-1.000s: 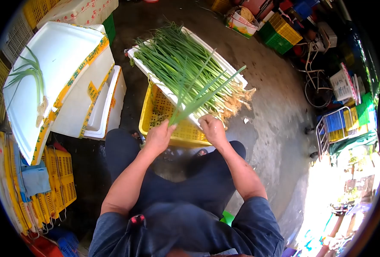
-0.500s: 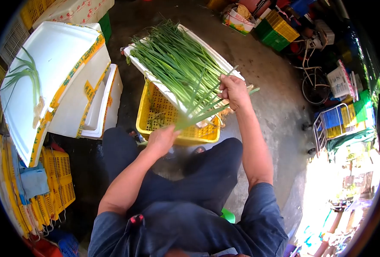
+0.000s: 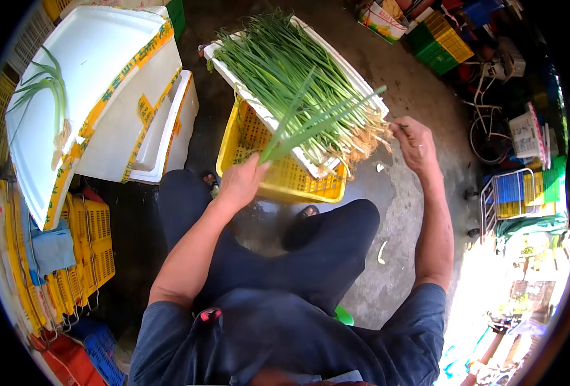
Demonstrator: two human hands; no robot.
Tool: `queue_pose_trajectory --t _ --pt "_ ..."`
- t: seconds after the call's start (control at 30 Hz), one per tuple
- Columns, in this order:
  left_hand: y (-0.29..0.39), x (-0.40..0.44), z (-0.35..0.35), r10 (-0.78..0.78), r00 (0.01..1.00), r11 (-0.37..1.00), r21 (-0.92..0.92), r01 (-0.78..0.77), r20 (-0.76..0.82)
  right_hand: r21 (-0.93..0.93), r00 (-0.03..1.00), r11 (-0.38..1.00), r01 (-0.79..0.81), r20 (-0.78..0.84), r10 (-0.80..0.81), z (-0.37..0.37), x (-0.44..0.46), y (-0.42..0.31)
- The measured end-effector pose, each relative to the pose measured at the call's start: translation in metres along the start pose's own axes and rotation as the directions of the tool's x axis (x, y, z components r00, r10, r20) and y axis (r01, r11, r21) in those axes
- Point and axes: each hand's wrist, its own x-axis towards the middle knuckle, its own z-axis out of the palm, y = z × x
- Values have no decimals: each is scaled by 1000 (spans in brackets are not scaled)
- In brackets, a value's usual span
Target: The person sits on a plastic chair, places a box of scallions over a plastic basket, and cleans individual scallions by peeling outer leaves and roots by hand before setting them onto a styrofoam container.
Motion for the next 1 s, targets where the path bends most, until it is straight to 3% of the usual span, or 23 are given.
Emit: queue_pose_trajectory --t 0.07,0.17,0.2,0.23,0.3,0.37,0.47,0.57,0.6,0.7,0.83,0.87,1.0 --pt "-3 2 -1 -31 996 991 -132 20 -78 28 989 989 -145 0 145 -14 -5 10" --pt "-12 15 3 -119 962 913 -409 8 -247 207 989 969 -135 -34 145 29 -28 -7" --pt "-7 20 2 -159 956 778 -627 -31 -245 160 997 984 -74 36 69 49 -37 -19" --pt "-4 20 -2 -216 959 679 -734 14 -182 120 994 993 -10 110 -3 72 -46 -32" --pt "-3 17 -11 -306 952 439 -892 113 -30 135 957 987 -85 289 43 127 -66 -43" --pt "-1 18 -13 -337 939 477 -872 105 -72 11 927 994 -108 361 97 169 -72 -54" --pt "2 16 -16 -359 933 450 -883 135 -40 -38 992 998 41 125 -36 219 -67 -51" --pt "2 17 -16 -351 936 451 -879 155 -14 -313 995 947 75 83 -51 243 -52 -53" --pt "5 17 -16 -360 933 464 -872 159 -21 -363 991 932 -1 127 50 251 -50 -50" --pt "0 16 -16 -371 928 455 -876 162 -21 -459 992 886 -66 62 106 267 -50 -27" --pt "-4 15 -19 -379 925 417 -897 148 -23 -501 995 865 -23 71 67 266 -52 -5" --pt "-4 15 -20 -382 924 408 -902 143 -26 -466 999 883 -45 2 52 261 -54 3" --pt "-1 18 -19 -410 910 371 -923 104 -63 -448 974 873 -194 18 226 232 -65 49"
